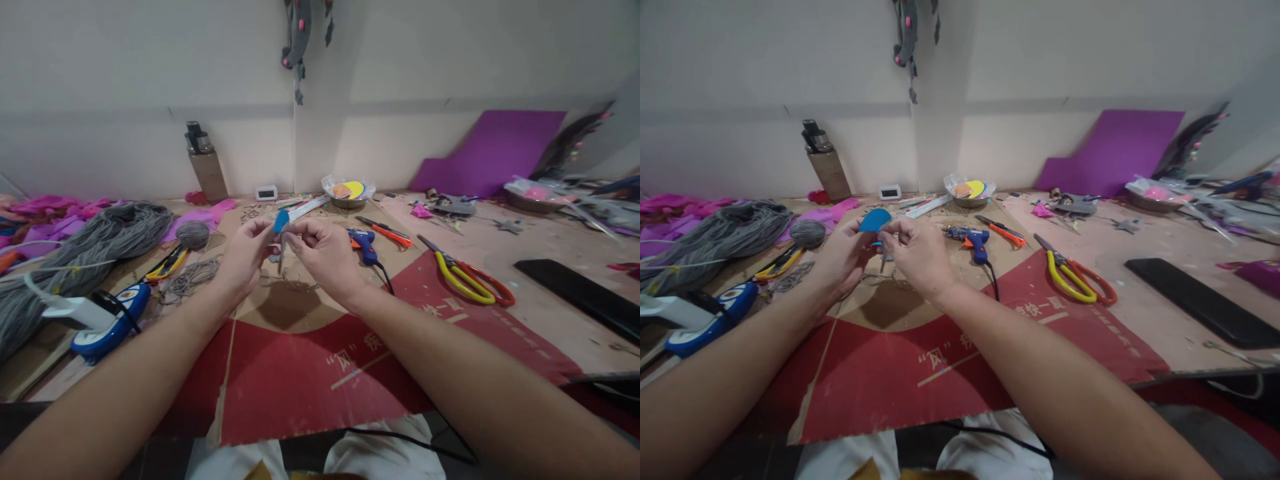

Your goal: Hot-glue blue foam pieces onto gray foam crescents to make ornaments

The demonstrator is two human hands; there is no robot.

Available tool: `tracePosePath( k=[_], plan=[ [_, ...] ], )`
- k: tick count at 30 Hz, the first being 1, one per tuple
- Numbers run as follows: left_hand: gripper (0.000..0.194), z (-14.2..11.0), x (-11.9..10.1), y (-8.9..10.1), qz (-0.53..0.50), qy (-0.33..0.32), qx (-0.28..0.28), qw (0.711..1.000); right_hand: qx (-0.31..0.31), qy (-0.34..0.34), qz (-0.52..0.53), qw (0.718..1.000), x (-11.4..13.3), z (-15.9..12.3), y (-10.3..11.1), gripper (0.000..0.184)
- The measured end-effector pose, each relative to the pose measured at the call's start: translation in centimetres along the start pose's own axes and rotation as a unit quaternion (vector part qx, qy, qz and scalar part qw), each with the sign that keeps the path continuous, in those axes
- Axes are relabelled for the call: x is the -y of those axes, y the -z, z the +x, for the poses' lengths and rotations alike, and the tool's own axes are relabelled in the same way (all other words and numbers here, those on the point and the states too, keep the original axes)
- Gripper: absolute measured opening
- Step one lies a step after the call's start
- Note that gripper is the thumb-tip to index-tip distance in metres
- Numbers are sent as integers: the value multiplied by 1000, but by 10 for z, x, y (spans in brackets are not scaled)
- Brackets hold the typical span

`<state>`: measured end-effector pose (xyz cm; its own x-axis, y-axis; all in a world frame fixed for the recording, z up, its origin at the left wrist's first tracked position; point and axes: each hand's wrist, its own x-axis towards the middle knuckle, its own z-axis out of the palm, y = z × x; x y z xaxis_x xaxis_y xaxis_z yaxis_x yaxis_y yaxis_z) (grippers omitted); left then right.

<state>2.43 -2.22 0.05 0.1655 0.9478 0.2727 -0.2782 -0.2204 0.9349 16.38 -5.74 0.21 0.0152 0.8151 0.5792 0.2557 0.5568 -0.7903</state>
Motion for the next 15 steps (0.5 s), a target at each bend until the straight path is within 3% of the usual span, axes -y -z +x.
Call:
tracePosePath(
  k=[2,9,15],
  plan=[
    [18,-2,2,-2,-7,-4,34,999,-16,9,-31,999,1,-1,0,13],
    [8,-9,-4,-10,-28,-19,47,998,-27,21,-81,996,-4,1,5,16],
    [25,-10,-3,-11,10,11,33,999,-35,22,-123,992,-5,2,6,15]
  ],
)
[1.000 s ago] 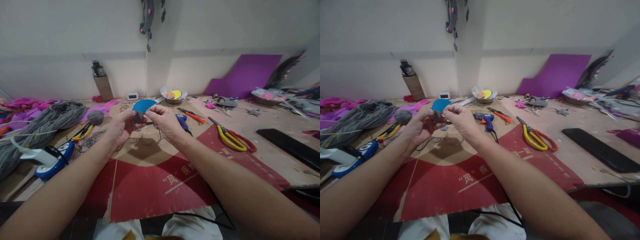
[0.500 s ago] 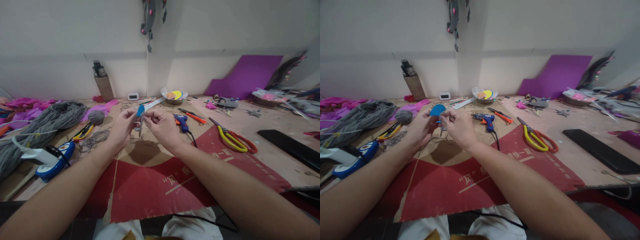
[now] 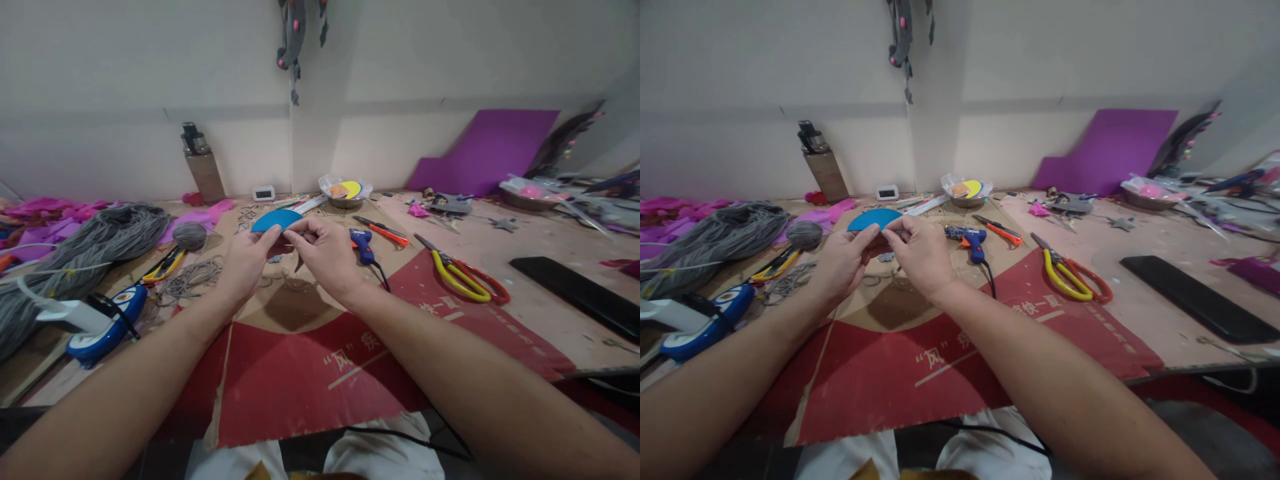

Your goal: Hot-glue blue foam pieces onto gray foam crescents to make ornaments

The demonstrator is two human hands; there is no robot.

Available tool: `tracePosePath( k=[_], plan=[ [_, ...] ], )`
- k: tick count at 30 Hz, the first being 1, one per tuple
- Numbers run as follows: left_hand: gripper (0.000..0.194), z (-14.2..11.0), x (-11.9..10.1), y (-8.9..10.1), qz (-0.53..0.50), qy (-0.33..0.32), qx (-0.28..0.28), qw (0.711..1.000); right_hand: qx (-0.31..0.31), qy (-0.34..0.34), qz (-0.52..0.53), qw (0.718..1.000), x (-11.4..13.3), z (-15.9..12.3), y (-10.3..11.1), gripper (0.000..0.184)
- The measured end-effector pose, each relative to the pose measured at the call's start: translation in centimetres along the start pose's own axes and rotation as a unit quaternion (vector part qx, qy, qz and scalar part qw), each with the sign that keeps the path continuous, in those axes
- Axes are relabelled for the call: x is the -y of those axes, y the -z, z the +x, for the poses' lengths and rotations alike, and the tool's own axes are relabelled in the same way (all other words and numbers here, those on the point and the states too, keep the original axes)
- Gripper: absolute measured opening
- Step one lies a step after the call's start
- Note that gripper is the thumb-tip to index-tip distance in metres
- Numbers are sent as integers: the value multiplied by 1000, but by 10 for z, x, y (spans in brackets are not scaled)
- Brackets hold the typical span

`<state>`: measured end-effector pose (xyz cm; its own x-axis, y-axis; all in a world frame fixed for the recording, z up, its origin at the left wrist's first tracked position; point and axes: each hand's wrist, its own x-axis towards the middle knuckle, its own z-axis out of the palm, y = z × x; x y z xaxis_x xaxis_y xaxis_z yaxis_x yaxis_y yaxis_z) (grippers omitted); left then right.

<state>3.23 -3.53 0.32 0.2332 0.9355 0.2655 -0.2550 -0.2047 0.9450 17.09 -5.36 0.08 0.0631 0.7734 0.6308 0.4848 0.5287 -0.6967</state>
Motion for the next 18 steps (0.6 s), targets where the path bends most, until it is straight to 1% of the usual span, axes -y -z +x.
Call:
tracePosePath(
  k=[2,4,6,8,11,18],
  plan=[
    [27,1,1,0,0,7,11,1000,-3,27,-19,999,0,1,1,12],
    [26,1,0,0,2,5,14,1000,-16,67,-44,997,0,2,3,8],
    [25,2,-3,-1,2,-2,8,1000,-30,105,-67,992,-1,3,6,5],
    [23,2,-6,-1,-1,-10,-3,1000,-41,126,-77,988,-1,5,8,4],
    [24,3,-7,2,-2,-16,-13,1000,-50,123,-77,988,0,7,11,4],
    [28,3,0,6,28,5,2,1000,-61,107,-67,990,2,9,14,5]
  ],
)
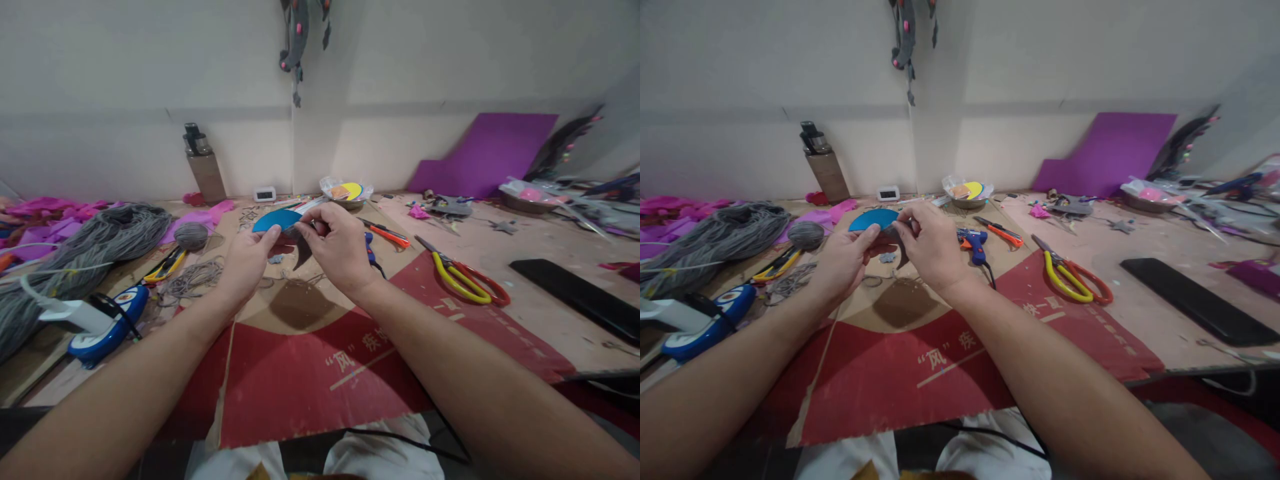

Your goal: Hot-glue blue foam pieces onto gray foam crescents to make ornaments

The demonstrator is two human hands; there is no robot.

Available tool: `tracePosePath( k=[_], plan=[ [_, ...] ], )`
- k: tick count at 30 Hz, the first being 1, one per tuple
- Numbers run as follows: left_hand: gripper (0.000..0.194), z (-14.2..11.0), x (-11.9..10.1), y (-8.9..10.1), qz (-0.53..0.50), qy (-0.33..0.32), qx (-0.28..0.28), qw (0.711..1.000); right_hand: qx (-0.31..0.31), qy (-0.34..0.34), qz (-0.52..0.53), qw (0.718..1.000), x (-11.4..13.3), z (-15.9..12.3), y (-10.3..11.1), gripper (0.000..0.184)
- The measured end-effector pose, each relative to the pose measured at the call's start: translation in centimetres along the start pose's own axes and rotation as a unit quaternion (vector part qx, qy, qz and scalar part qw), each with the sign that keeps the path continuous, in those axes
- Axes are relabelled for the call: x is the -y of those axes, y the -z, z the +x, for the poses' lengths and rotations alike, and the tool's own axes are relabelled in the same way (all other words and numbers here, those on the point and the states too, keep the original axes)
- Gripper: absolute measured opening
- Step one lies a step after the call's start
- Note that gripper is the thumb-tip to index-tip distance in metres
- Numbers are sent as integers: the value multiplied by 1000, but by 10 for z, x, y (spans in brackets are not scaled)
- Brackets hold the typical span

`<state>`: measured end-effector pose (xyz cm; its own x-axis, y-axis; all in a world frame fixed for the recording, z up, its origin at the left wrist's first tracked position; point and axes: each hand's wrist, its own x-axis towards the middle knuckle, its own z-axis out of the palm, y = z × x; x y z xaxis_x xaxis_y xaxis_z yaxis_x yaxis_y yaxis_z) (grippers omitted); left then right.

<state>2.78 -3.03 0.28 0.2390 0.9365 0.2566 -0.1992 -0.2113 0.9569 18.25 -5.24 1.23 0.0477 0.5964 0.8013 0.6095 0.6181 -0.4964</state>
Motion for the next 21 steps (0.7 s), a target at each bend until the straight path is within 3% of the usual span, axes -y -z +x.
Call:
tracePosePath(
  k=[11,16,21],
  plan=[
    [26,-6,-11,-3,116,-25,18,993,-8,-31,25,999,1,2,4,6],
    [25,-2,-10,-1,49,-41,-36,997,23,-31,99,994,7,-1,4,7],
    [23,4,-8,3,12,-33,-83,996,13,-112,169,979,2,0,-1,12]
  ],
)
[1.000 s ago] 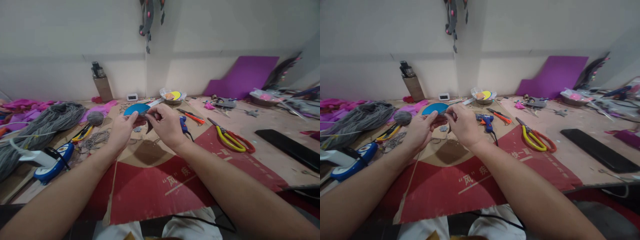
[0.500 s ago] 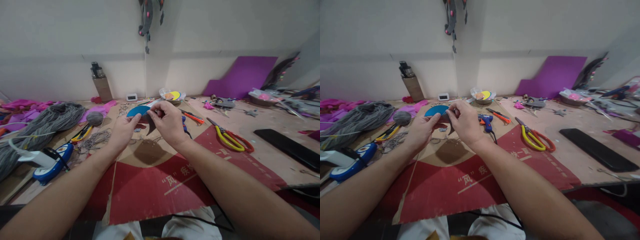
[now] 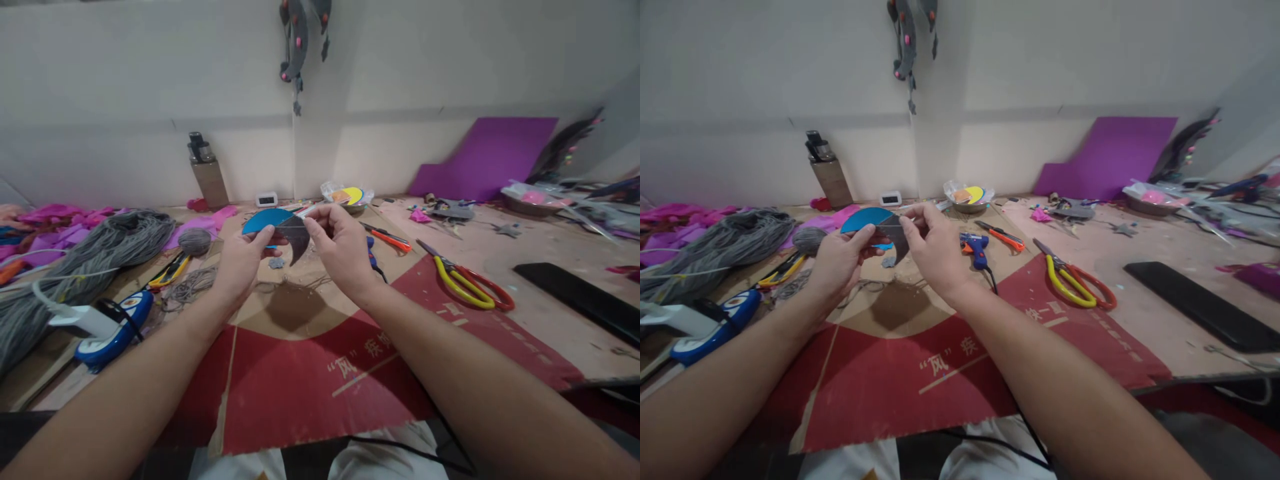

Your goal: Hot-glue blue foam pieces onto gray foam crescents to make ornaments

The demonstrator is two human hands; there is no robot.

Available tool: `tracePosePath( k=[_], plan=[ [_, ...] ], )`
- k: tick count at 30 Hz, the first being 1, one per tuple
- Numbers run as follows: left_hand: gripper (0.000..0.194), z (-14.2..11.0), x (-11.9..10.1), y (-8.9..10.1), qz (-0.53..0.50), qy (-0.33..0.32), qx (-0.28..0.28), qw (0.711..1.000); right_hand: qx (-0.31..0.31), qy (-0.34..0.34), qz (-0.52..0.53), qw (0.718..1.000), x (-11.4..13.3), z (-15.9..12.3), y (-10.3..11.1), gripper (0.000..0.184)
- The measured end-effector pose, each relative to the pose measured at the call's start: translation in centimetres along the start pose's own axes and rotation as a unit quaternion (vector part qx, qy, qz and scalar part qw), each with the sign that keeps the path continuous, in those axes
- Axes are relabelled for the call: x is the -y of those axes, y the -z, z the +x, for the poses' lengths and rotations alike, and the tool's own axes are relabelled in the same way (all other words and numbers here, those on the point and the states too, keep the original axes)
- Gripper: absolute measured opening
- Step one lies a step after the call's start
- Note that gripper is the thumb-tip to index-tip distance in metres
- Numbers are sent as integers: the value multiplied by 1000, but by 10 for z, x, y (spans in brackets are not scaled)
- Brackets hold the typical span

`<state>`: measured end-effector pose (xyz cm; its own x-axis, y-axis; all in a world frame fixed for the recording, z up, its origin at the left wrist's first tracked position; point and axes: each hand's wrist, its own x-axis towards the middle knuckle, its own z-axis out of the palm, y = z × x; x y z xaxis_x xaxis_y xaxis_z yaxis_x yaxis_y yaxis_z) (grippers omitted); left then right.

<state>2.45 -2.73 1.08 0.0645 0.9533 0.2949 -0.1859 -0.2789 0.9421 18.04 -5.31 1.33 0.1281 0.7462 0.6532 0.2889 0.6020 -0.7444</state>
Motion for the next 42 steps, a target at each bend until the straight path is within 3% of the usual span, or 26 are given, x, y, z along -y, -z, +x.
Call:
tracePosePath(
  k=[7,13,18,22,26,36,40,42],
  plan=[
    [21,0,-1,-1,-23,16,18,999,7,-12,-70,997,-2,5,2,27],
    [17,-1,-2,-1,-17,21,52,998,1,-23,-59,998,1,6,1,17],
    [22,-1,0,2,38,13,74,996,20,-125,93,988,-1,9,0,17],
    [26,1,-3,4,1,37,112,993,70,-235,239,940,-3,11,3,25],
    [26,4,-4,5,-33,83,139,986,96,-289,275,912,-5,14,8,34],
    [22,12,-6,11,-74,138,126,980,142,-321,326,877,-9,18,9,34],
    [16,17,0,15,-89,138,68,984,162,-349,356,851,-11,20,6,41],
    [13,19,3,17,-95,138,42,985,154,-361,347,852,-11,21,5,43]
  ],
)
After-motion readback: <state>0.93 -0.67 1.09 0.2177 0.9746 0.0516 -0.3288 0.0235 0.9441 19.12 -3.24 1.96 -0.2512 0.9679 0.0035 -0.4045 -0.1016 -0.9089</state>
